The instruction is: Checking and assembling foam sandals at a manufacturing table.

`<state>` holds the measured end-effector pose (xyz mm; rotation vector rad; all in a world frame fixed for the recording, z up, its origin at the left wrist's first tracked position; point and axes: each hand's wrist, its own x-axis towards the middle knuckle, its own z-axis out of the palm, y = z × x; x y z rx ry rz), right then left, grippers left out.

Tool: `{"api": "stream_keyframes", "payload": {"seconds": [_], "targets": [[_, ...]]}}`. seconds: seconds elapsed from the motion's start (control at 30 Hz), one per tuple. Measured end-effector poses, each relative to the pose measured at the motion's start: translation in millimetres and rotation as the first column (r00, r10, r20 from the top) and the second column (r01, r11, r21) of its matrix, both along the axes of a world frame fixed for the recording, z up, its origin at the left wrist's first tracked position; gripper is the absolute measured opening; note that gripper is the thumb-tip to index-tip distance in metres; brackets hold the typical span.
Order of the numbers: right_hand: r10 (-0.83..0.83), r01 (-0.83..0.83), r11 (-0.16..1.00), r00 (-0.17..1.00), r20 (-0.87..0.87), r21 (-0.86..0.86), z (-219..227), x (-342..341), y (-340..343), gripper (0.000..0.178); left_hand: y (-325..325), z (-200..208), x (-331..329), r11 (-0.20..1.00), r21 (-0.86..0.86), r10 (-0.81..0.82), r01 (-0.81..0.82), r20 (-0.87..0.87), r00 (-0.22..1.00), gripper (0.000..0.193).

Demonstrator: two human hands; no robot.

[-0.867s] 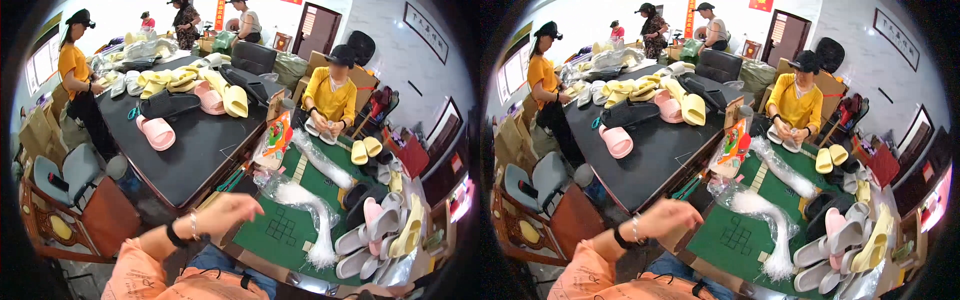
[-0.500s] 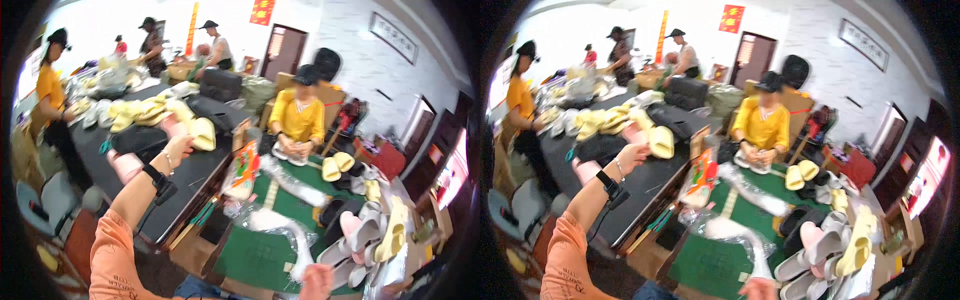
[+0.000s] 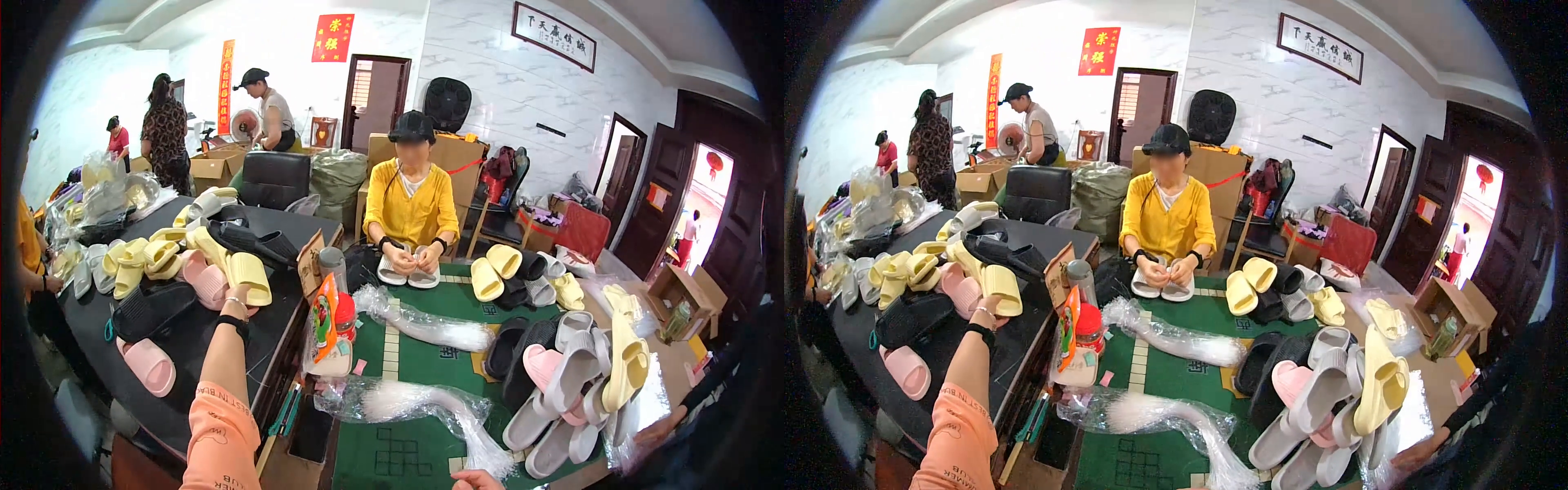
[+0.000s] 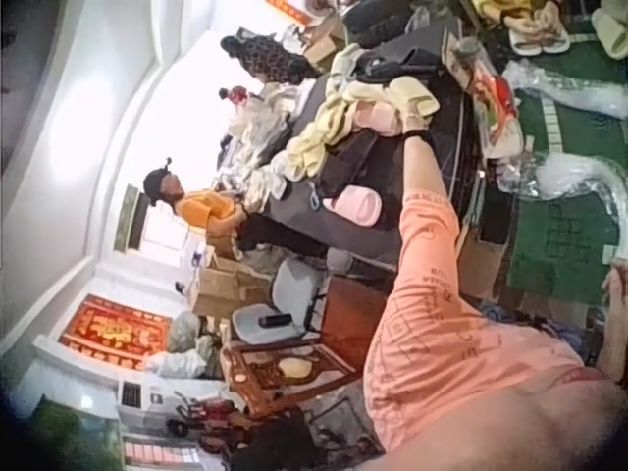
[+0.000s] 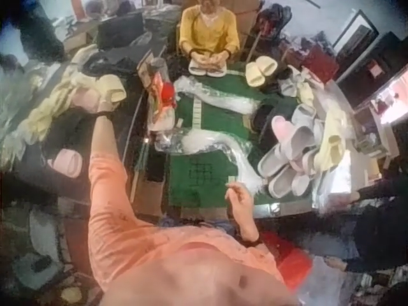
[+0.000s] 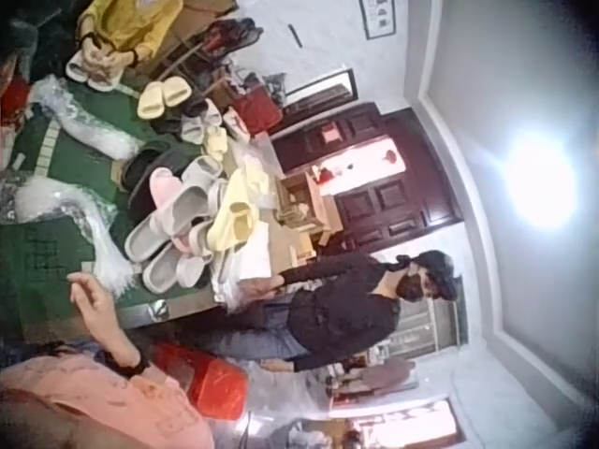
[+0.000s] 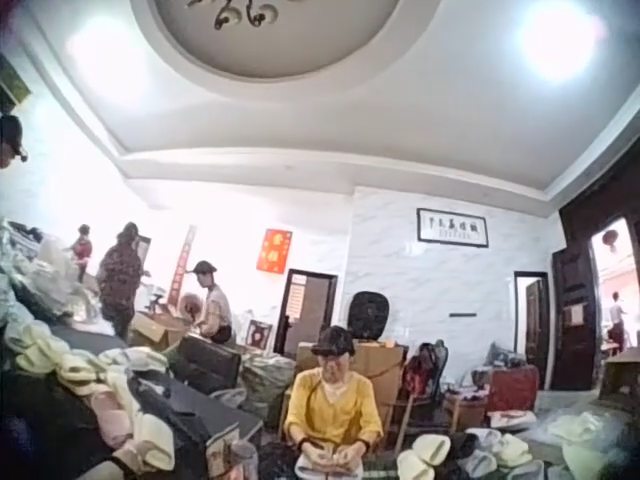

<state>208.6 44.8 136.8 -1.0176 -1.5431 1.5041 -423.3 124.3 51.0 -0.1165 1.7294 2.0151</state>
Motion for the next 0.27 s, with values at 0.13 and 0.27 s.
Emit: {"api": "stream_keyframes", "payload": {"seconds": [0.13,0.27], "targets": [[-0.051,0.052,0.998,0.998,0.037,-0.038,3.2,-6.9,-2.5,0.015,54.5,-36.2,6.9,0.995,0.099,0.005,-0.007,0.024,1.0,0.032],[0.103,-0.103,0.995,0.995,0.011,0.007,6.1,-6.5,-1.3,0.015,-29.2,-105.1,-157.1,0.95,0.284,0.159,-0.128,-0.091,0.983,0.035]]}}
